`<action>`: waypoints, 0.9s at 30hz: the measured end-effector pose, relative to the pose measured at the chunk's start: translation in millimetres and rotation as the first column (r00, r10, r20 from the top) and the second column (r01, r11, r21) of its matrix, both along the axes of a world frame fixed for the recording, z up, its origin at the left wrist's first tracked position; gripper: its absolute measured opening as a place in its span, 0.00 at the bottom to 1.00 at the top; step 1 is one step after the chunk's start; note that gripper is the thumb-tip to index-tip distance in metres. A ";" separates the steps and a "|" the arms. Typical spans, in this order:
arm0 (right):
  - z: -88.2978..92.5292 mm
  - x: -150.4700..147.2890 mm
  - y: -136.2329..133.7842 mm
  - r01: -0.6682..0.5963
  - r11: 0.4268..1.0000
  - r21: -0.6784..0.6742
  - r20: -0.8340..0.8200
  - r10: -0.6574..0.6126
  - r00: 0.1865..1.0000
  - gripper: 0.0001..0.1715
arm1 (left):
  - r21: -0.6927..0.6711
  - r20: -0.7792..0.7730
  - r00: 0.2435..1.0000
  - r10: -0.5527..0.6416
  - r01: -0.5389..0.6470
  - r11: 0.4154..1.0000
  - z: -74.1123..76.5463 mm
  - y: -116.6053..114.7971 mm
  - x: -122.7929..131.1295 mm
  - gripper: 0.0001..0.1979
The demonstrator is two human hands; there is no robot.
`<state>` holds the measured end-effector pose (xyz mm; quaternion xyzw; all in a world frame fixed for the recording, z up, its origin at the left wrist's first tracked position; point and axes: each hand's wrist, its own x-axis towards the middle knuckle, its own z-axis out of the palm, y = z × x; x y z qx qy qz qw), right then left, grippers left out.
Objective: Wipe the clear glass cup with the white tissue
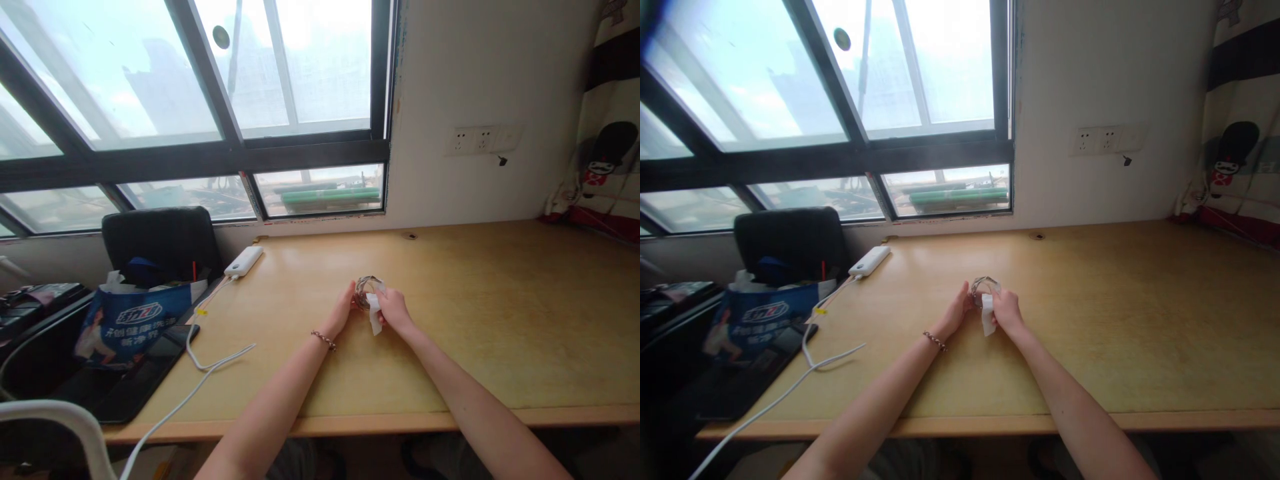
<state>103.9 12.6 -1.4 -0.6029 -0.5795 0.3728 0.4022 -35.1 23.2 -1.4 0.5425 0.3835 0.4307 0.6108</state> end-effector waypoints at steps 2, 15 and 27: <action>-1.1 1.6 1.8 0.074 0.996 -0.051 -0.057 -0.076 0.995 0.19 | 0.078 0.025 0.999 -0.029 0.027 0.997 2.0 -2.2 2.5 0.27; -7.1 -1.3 5.7 -0.094 0.986 -0.134 -0.194 0.067 0.979 0.21 | 0.003 0.076 0.997 0.013 -0.014 1.000 -2.8 2.1 -0.6 0.16; 4.7 9.7 7.4 -0.101 0.986 0.131 0.034 0.097 0.995 0.17 | -0.130 0.173 0.985 0.007 0.015 0.991 -14.1 9.1 -7.3 0.23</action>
